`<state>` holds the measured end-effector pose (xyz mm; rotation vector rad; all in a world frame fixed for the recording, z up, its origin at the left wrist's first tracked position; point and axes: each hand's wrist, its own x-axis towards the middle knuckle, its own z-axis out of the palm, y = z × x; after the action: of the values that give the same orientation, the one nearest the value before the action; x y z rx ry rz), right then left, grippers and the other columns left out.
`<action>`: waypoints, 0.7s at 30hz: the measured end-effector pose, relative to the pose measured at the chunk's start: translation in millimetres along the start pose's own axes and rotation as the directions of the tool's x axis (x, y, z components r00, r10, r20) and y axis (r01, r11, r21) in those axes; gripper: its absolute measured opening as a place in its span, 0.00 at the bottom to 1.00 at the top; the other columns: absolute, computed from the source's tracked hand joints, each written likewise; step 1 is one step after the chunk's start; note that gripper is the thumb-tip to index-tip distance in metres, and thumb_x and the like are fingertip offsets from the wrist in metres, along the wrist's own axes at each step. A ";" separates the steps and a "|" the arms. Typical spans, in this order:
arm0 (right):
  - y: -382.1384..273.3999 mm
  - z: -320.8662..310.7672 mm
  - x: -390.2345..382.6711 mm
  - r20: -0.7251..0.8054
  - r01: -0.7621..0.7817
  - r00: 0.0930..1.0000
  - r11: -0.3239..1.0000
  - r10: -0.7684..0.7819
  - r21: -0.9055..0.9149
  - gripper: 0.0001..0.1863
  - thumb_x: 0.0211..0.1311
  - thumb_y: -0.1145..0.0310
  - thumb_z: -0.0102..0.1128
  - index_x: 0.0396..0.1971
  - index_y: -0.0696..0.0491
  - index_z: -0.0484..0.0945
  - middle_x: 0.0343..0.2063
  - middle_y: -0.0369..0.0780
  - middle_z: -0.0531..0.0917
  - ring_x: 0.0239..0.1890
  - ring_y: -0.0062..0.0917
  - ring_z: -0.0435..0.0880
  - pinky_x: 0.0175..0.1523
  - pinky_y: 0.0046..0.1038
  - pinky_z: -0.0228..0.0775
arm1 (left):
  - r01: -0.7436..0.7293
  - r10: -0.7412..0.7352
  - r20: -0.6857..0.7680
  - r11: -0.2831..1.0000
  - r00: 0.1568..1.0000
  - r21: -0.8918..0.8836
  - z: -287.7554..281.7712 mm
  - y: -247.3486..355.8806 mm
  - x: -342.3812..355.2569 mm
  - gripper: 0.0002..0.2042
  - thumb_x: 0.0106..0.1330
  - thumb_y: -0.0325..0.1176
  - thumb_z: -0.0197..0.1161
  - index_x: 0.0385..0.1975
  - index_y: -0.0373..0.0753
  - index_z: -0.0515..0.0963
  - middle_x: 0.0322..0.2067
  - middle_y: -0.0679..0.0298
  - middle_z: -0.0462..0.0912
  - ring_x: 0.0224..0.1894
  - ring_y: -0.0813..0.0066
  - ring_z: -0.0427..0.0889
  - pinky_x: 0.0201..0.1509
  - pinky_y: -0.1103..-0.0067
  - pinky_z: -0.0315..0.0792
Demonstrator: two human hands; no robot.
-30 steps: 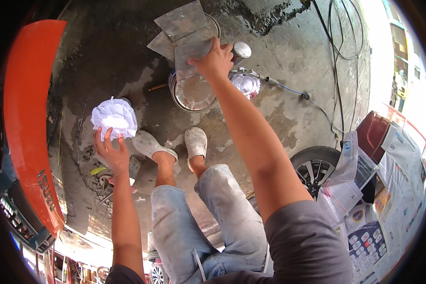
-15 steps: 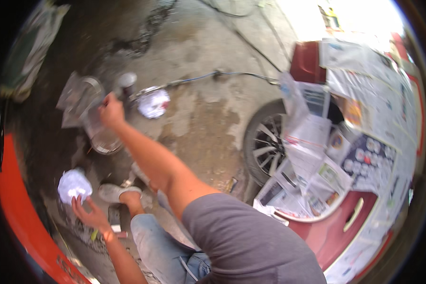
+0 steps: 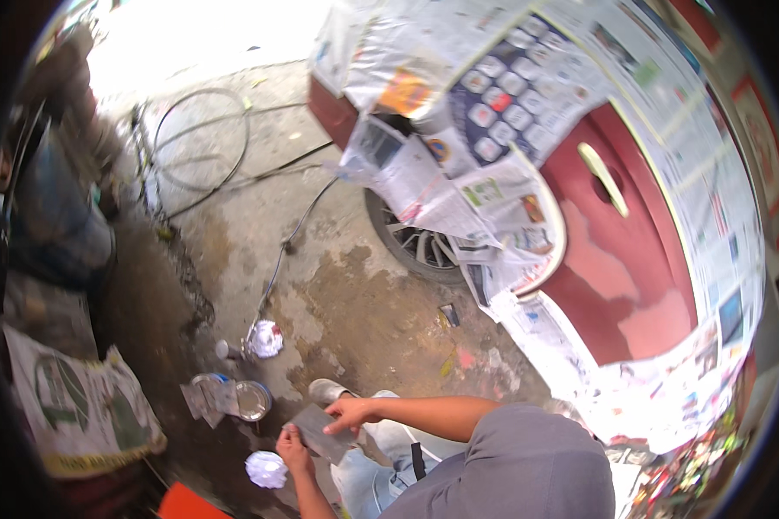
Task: The person walks through an auto repair shop, picks up a cloth and a can of liquid, then wipes the hood of a red car. They apply masking tape and newspaper to mask off areas around the hood and door handle, preparing the surface for painting.
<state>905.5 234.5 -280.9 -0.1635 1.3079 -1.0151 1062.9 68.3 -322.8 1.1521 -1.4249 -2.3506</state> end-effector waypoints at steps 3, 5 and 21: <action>-19.6 18.3 -95.8 -0.178 -0.094 0.981 0.988 0.071 -0.124 0.28 0.63 0.54 0.76 0.49 0.64 0.81 0.37 0.42 0.87 0.34 0.31 0.90 0.31 0.38 0.86 | -0.033 -0.008 0.245 0.986 0.969 0.163 61.9 47.0 -41.7 0.19 0.83 0.41 0.55 0.30 0.34 0.79 0.26 0.72 0.79 0.30 0.86 0.71 0.34 0.82 0.67; -19.1 29.6 -149.8 -0.361 0.043 0.932 0.999 -0.036 0.011 0.27 0.63 0.55 0.76 0.46 0.65 0.81 0.36 0.43 0.87 0.33 0.31 0.90 0.30 0.39 0.86 | -0.104 -0.005 0.369 0.956 0.929 0.275 95.7 74.3 -60.6 0.21 0.84 0.43 0.52 0.30 0.35 0.79 0.27 0.72 0.78 0.28 0.86 0.69 0.33 0.82 0.66; 178.5 -116.1 -508.9 -0.978 0.937 0.077 0.320 0.195 0.137 0.19 0.63 0.70 0.75 0.52 0.58 0.81 0.46 0.40 0.87 0.49 0.29 0.88 0.51 0.39 0.84 | -0.807 -0.410 0.711 -0.126 0.572 0.576 285.0 9.5 -97.2 0.26 0.78 0.54 0.52 0.29 0.39 0.85 0.26 0.48 0.85 0.30 0.46 0.87 0.37 0.58 0.78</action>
<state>942.2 740.1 -63.4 1.1795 1.6025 -2.6473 933.2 307.1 -192.7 -0.6511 -3.5771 -0.7850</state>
